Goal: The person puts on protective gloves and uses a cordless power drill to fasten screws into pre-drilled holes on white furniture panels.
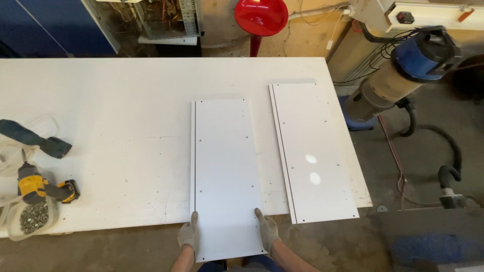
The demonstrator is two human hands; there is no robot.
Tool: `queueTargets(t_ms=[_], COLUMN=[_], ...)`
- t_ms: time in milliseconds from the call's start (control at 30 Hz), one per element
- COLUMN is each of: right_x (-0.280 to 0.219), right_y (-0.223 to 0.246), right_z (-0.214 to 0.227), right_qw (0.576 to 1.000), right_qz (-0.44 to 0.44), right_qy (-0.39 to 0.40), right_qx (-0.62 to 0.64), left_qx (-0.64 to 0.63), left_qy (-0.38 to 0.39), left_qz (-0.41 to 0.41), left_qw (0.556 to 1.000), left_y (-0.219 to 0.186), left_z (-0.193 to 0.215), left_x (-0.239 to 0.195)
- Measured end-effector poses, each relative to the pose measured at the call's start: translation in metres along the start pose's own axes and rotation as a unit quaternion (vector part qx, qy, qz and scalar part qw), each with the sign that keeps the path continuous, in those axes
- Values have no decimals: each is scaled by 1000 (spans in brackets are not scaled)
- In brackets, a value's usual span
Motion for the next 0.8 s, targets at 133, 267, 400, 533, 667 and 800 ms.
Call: queueTargets(t_ms=[133, 267, 400, 533, 667, 800], right_x=[-40, -71, -109, -146, -64, -176], right_y=[7, 18, 39, 101, 143, 170], right_z=[8, 16, 40, 70, 82, 95], right_qw=[993, 966, 961, 941, 803, 930], right_qz=[21, 116, 190, 323, 518, 354], right_qy=[-62, -73, -92, -88, 177, -97], right_qx=[101, 217, 180, 56, 237, 4], left_qx=[-18, -83, -73, -117, -44, 41], left_qy=[-37, -64, -87, -13, 45, 8], left_qz=[-15, -69, -149, -229, -366, -383], left_qw=[999, 992, 982, 966, 928, 923], left_y=[-18, -32, -62, -125, -193, -218], left_z=[12, 26, 42, 62, 82, 75], left_x=[-34, -58, -82, -103, -101, -64])
Point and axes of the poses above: each hand's wrist, its own x-axis towards the middle knuckle, its own z-axis out of the back of the hand, y = z × x, the point moved 4 cm from there along x, towards the middle knuckle, and after that the axes turned 7 degrees about -z, right-handed, at the moved point
